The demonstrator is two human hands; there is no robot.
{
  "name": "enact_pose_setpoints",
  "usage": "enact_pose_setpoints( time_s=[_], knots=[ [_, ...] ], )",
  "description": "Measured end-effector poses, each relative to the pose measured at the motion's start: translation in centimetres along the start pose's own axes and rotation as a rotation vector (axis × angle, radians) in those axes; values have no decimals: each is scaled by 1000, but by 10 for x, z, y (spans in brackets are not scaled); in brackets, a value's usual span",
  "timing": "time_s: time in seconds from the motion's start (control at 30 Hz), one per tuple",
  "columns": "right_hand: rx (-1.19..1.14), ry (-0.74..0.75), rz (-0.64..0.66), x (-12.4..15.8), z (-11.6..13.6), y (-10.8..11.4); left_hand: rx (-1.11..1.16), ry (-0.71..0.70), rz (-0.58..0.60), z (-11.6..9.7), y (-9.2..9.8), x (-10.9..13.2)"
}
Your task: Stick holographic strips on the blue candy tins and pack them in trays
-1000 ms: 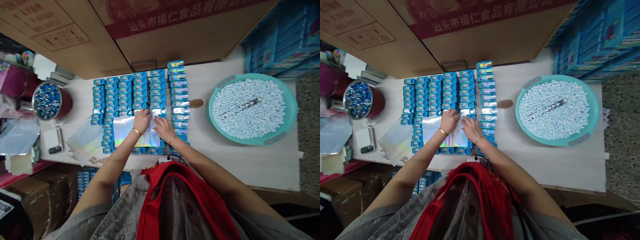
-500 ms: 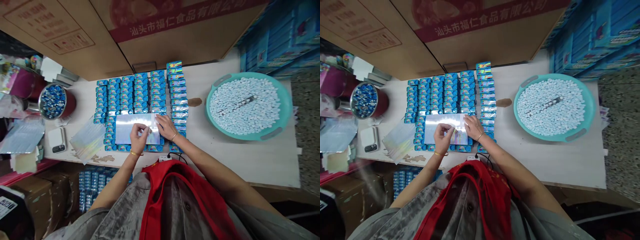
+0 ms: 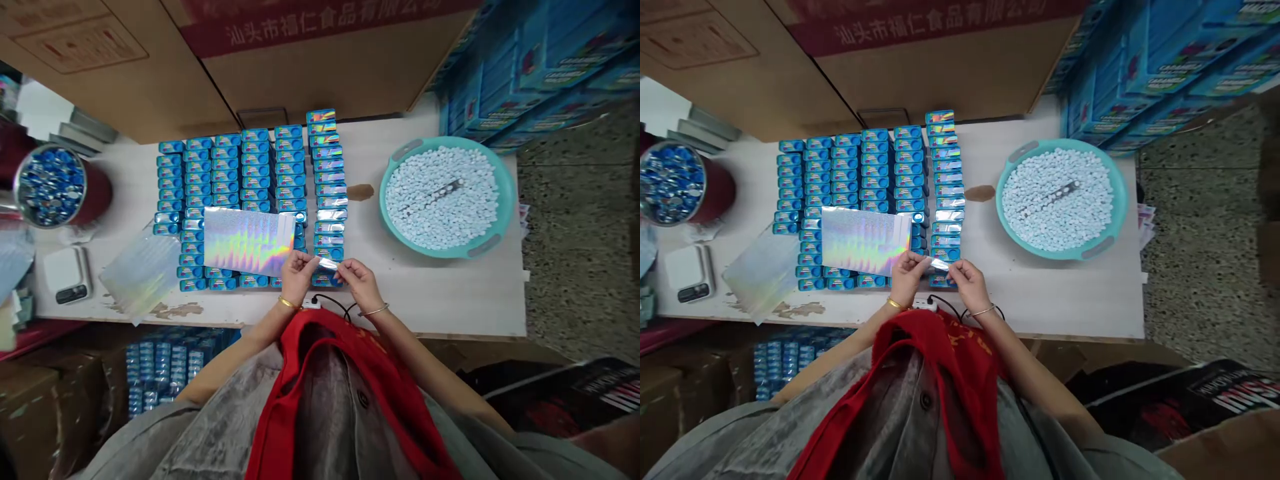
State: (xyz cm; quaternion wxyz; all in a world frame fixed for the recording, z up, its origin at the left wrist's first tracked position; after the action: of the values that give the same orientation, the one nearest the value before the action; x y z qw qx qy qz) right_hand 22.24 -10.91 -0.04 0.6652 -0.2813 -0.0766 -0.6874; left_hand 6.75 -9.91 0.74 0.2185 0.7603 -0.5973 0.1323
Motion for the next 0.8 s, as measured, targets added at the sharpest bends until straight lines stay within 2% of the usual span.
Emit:
enact_pose_setpoints(
  time_s=[0.07, 0.13, 0.23, 0.3, 0.4, 0.57, 0.67, 0.8],
  knots=[
    [68, 22, -6, -4, 0, 13, -81, -48, 6, 5, -8, -3],
    [157, 56, -20, -12, 0, 23, -227, -169, -21, 4, -14, -8],
    [345, 123, -20, -27, 3, 33, -570, -370, -106, -5, -20, -13],
    [484, 152, -4, -37, 6, 37, -800, -426, -147, -9, -24, -15],
    [652, 168, 23, -48, 8, 41, -1010, -441, -153, -10, -29, -18],
    [798, 196, 67, -60, 1, 45, -1125, -450, -130, -3, -35, -21],
    [743, 158, 49, -63, -10, 49, -1148, -405, -118, -1, -35, -25],
    [537, 167, -37, -55, -19, 50, -1144, -306, -134, -2, -34, -33]
  ],
)
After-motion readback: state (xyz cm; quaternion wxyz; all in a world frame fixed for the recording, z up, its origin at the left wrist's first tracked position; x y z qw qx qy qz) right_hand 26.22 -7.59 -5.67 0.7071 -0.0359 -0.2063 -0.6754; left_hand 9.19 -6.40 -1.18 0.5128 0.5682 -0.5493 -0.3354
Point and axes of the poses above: each hand's wrist, its own x-axis away from the middle knuckle, its own y-axis out of the back of the hand, z = x × y, the point moved 4 cm from there along -x, towards the middle knuckle, and after that the axes turned 14 degrees about -x, right-handed, at the moved point
